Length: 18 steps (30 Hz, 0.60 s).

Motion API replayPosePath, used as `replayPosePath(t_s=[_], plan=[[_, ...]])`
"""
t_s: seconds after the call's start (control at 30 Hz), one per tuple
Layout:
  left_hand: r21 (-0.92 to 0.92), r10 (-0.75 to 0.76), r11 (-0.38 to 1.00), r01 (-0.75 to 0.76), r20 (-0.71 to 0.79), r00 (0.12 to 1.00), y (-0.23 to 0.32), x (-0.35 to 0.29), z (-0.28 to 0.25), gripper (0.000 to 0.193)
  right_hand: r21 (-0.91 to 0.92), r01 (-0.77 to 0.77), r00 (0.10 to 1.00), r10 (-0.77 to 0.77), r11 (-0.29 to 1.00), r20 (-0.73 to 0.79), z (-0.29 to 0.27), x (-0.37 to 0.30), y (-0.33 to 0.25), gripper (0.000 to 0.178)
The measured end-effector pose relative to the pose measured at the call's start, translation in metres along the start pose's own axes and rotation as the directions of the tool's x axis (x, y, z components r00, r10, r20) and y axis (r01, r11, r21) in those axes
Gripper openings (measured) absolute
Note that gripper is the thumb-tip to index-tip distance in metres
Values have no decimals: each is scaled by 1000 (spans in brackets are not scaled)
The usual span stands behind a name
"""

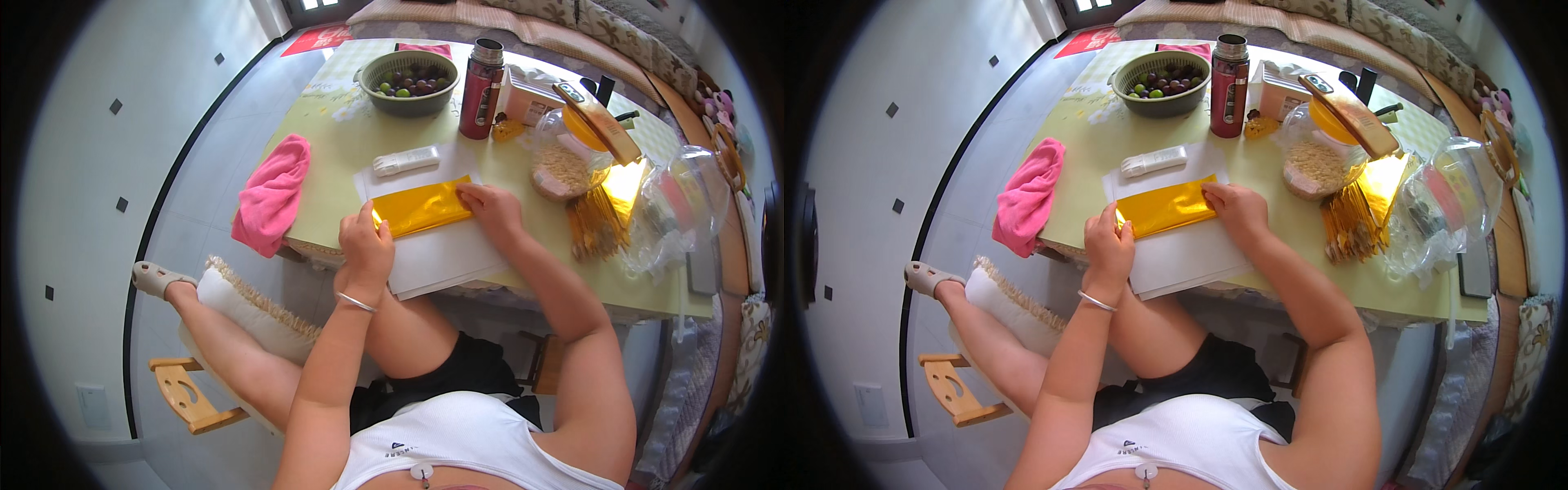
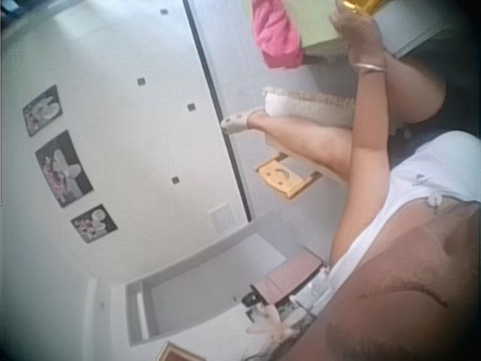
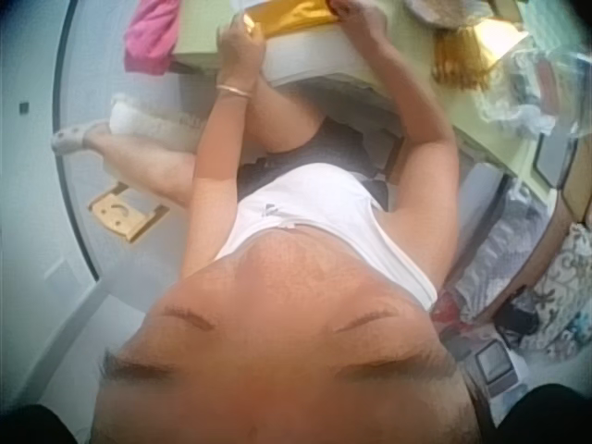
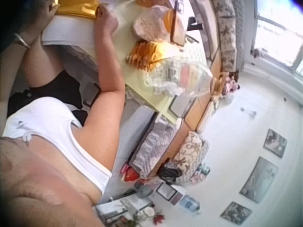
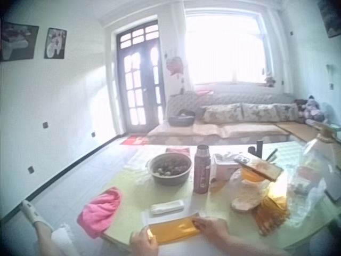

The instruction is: The person folds a yellow sheet of paper on a white sheet placed on their lap, repeatedly folding and unfolding it. They then place the folded paper into a plastic bag on the table.

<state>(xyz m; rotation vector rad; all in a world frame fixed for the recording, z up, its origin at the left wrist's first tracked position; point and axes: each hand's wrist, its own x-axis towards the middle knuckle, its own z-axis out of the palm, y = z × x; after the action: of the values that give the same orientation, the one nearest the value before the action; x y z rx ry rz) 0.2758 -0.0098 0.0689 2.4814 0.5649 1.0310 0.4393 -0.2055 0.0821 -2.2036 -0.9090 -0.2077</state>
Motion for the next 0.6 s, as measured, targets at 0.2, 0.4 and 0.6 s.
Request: replayPosePath(t_s=[0.2, 0.4, 0.6], plan=[[-8, -3, 1000, 3, 20, 1000, 2, -1, -4, 32, 7, -28, 1000, 28, 1000, -5, 0, 0, -3, 19], [-11, -1, 1000, 1, 34, 999, 2, -1, -5, 27, 110, -107, 993, 101, 988, 61, -11, -3, -11, 19], [3, -8, 1000, 8, 8, 1000, 2, 0, -3, 19, 193, -92, 995, 82, 977, 60, -7, -3, -4, 20]])
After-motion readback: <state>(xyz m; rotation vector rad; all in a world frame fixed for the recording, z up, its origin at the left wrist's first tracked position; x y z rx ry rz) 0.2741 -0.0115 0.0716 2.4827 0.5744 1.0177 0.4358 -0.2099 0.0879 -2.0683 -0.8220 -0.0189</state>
